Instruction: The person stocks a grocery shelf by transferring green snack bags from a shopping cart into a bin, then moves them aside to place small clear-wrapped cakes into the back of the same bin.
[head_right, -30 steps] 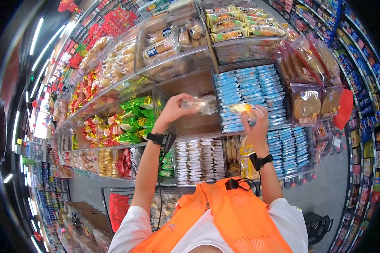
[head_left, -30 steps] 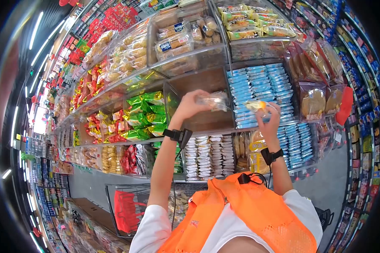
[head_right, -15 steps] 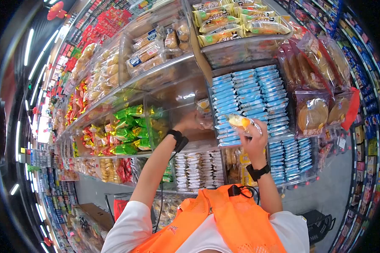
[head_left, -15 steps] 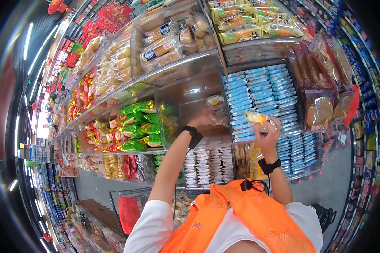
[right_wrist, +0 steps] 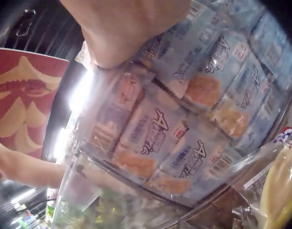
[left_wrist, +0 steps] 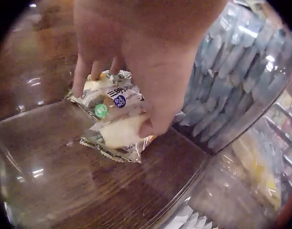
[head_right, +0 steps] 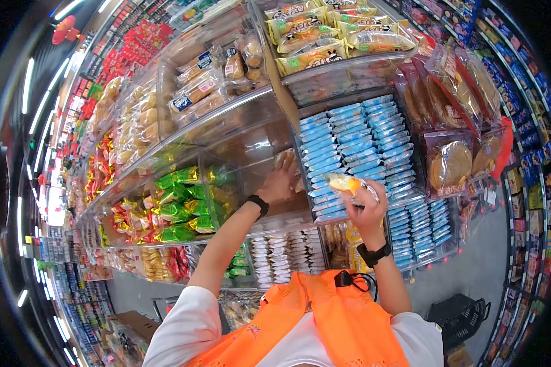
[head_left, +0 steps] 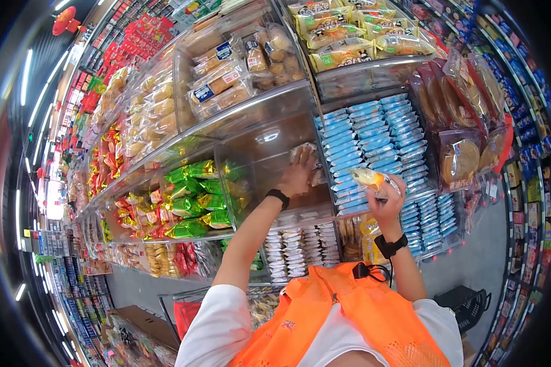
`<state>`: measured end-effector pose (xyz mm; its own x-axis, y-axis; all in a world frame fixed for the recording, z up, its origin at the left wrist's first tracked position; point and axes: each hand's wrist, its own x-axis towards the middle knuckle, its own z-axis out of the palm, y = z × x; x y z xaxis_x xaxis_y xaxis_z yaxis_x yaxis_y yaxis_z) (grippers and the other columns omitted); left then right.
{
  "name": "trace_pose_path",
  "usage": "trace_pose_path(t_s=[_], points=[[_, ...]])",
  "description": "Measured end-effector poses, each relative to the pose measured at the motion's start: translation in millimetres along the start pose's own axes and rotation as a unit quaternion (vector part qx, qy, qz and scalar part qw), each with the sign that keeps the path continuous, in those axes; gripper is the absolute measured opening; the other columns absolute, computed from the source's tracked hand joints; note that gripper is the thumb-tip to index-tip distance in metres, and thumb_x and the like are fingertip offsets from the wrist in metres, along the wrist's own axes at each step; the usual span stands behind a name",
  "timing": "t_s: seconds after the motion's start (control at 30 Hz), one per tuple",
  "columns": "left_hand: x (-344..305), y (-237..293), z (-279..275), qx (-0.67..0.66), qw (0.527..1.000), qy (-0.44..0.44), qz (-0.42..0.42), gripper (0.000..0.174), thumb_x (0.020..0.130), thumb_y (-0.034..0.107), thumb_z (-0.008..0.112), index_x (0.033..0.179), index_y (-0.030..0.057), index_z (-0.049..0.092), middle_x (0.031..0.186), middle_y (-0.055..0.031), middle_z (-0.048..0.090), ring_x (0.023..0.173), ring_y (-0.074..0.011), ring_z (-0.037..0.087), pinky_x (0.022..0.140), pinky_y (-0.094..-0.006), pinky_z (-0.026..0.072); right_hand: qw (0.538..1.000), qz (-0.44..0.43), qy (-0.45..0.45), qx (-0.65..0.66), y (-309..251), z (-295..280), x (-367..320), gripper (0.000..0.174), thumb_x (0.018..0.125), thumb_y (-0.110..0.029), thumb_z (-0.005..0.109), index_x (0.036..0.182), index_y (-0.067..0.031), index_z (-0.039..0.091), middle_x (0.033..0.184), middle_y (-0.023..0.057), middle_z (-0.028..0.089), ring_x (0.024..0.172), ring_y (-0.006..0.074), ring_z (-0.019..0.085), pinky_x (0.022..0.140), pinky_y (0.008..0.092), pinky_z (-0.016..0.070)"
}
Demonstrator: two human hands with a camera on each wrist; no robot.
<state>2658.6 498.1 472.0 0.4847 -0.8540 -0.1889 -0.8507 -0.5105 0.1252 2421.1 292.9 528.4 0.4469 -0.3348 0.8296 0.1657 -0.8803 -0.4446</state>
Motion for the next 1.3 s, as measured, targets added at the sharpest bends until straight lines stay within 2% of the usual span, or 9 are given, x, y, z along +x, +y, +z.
trace_pose_path(t_s=[0.13, 0.33, 0.63, 0.73, 0.83, 1.03, 1.13, 1.23, 1.3], points=[[-1, -5, -12, -0.053, 0.998, -0.014, 0.013, 0.108, 0.062, 0.034, 0.089, 0.150, 0.0024, 0.035, 0.164, -0.0229, 0.017, 0.150, -0.0473, 0.018, 0.116, -0.0545, 0.0355, 1.000, -0.001, 0.000, -0.010, 2, 2, -3, 0.051, 0.076, -0.011, 0.084, 0.116, -0.0109, 0.052, 0.112, 0.0185, 0.060, 0.094, 0.0349, 0.064, 0.074, 0.0420, 0.0550], [21, -39, 13, -0.268, 0.956, 0.117, 0.031, 0.068, 0.080, 0.026, 0.082, 0.138, 0.0058, 0.054, 0.154, -0.0172, 0.040, 0.143, -0.0399, 0.035, 0.114, -0.0447, 0.0365, 0.999, 0.001, -0.006, -0.036, 3, 4, -5, 0.050, 0.077, -0.011, 0.082, 0.116, -0.0103, 0.051, 0.111, 0.0189, 0.060, 0.093, 0.0357, 0.064, 0.074, 0.0429, 0.0542], [33, -47, 13, -0.445, 0.864, 0.213, -0.102, 0.027, 0.081, 0.005, 0.075, 0.108, 0.0071, 0.071, 0.104, -0.0159, 0.071, 0.098, -0.0373, 0.068, 0.085, -0.0418, 0.0540, 0.999, 0.007, -0.007, -0.042, 2, 6, -5, 0.049, 0.077, -0.010, 0.080, 0.117, -0.0085, 0.050, 0.108, 0.0200, 0.060, 0.091, 0.0371, 0.063, 0.074, 0.0441, 0.0532], [30, -54, 10, -0.412, 0.882, 0.187, -0.132, 0.025, 0.079, 0.001, 0.073, 0.104, 0.0058, 0.071, 0.104, -0.0171, 0.070, 0.095, -0.0374, 0.068, 0.081, -0.0434, 0.0540, 0.999, 0.007, -0.009, -0.049, 0, 7, -4, 0.050, 0.077, -0.010, 0.080, 0.117, -0.0084, 0.050, 0.107, 0.0202, 0.060, 0.091, 0.0375, 0.063, 0.074, 0.0442, 0.0530], [27, -44, 12, -0.317, 0.897, 0.293, -0.091, 0.018, 0.082, 0.003, 0.074, 0.100, 0.0030, 0.072, 0.100, -0.0154, 0.069, 0.091, -0.0302, 0.068, 0.078, -0.0371, 0.0524, 0.999, 0.005, -0.013, -0.052, 1, 5, -2, 0.049, 0.078, -0.010, 0.080, 0.117, -0.0084, 0.050, 0.107, 0.0203, 0.060, 0.091, 0.0375, 0.063, 0.074, 0.0444, 0.0531], [16, -37, 7, -0.268, 0.892, 0.364, -0.003, 0.014, 0.078, -0.003, 0.072, 0.090, 0.0039, 0.073, 0.094, -0.0127, 0.058, 0.084, -0.0332, 0.060, 0.077, -0.0395, 0.0517, 0.998, 0.008, -0.013, -0.061, -2, 6, -1, 0.050, 0.078, -0.009, 0.081, 0.118, -0.0079, 0.051, 0.108, 0.0197, 0.060, 0.092, 0.0369, 0.063, 0.074, 0.0444, 0.0533], [3, -25, -21, -0.175, 0.934, 0.307, -0.057, 0.011, 0.078, 0.005, 0.073, 0.089, 0.0060, 0.074, 0.104, -0.0145, 0.063, 0.098, -0.0345, 0.063, 0.084, -0.0419, 0.0525, 0.999, 0.002, -0.018, -0.046, 0, 6, 0, 0.050, 0.077, -0.009, 0.081, 0.118, -0.0079, 0.052, 0.109, 0.0196, 0.061, 0.093, 0.0370, 0.063, 0.074, 0.0445, 0.0535], [2, -18, -29, -0.282, 0.948, 0.058, -0.132, 0.023, 0.079, 0.019, 0.076, 0.099, 0.0096, 0.075, 0.121, -0.0164, 0.064, 0.115, -0.0349, 0.061, 0.093, -0.0432, 0.0517, 0.999, 0.018, -0.022, -0.040, -4, 5, 1, 0.050, 0.077, -0.008, 0.081, 0.118, -0.0076, 0.052, 0.109, 0.0200, 0.061, 0.091, 0.0380, 0.065, 0.072, 0.0435, 0.0544], [-12, -5, -36, -0.198, 0.977, 0.024, -0.077, 0.037, 0.079, 0.028, 0.076, 0.112, 0.0110, 0.072, 0.130, -0.0179, 0.061, 0.122, -0.0353, 0.058, 0.097, -0.0439, 0.0506, 0.998, 0.023, -0.026, -0.043, -6, 5, 4, 0.050, 0.077, -0.007, 0.081, 0.118, -0.0079, 0.053, 0.108, 0.0210, 0.062, 0.091, 0.0383, 0.065, 0.069, 0.0431, 0.0551]])
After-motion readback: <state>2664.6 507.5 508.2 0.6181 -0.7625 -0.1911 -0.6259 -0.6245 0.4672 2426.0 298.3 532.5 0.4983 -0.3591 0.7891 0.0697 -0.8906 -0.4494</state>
